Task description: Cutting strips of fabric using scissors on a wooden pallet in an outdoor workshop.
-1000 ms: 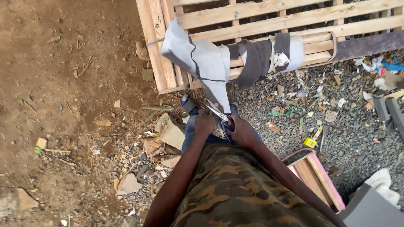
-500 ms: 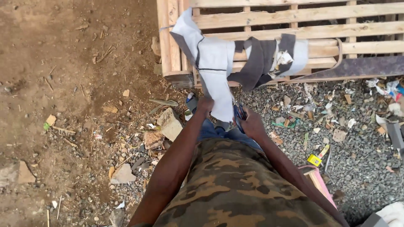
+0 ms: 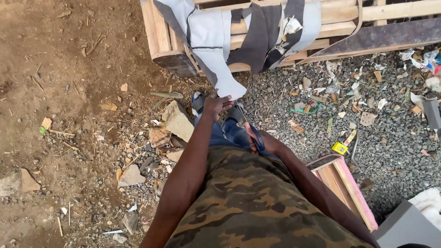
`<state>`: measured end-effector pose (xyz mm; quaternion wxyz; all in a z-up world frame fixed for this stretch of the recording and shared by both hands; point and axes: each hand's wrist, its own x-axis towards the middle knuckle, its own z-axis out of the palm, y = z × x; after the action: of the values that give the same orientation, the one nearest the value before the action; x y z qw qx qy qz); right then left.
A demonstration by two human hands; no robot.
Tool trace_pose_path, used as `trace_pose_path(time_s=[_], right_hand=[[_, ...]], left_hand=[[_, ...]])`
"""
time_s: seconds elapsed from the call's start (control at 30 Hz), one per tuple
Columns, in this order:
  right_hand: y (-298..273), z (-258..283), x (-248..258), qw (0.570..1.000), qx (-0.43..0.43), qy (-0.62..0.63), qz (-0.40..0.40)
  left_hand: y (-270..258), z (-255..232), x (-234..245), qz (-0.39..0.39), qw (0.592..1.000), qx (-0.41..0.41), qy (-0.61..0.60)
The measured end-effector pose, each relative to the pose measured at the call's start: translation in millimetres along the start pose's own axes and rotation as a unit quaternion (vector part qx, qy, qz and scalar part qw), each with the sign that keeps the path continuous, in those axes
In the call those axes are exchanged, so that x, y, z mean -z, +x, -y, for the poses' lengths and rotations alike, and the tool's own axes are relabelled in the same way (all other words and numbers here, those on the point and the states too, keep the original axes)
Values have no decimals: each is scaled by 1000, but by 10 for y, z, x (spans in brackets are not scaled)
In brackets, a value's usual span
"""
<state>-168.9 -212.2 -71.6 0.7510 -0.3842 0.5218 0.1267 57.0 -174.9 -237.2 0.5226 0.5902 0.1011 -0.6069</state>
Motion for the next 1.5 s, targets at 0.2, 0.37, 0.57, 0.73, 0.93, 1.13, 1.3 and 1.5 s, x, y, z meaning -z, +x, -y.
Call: trace_pose_path(time_s=[0.2, 0.37, 0.57, 0.73, 0.93, 1.13, 1.3, 1.5], right_hand=[[50, 255, -46, 997, -24, -65, 29], [341, 424, -143, 997, -28, -76, 11], [383, 483, -252, 997, 19, -74, -30], [413, 433, -272, 997, 20, -73, -22], [588, 522, -326, 997, 28, -74, -27], [728, 472, -351, 998, 34, -40, -38], [795, 723, -380, 996, 55, -69, -28], [705, 936, -618, 992, 70, -74, -70]], left_hand=[[-395, -144, 15, 19, 1000, -19, 0], [-195, 82, 166, 51, 998, -23, 9], [-415, -41, 197, 50, 998, -11, -22], [-473, -82, 234, 56, 998, 10, -15], [-305, -15, 300, 94, 995, 27, -16], [-328, -142, 339, 106, 993, 50, 17], [-352, -229, 412, 147, 986, 72, -9], [63, 78, 642, 181, 981, 66, 2]])
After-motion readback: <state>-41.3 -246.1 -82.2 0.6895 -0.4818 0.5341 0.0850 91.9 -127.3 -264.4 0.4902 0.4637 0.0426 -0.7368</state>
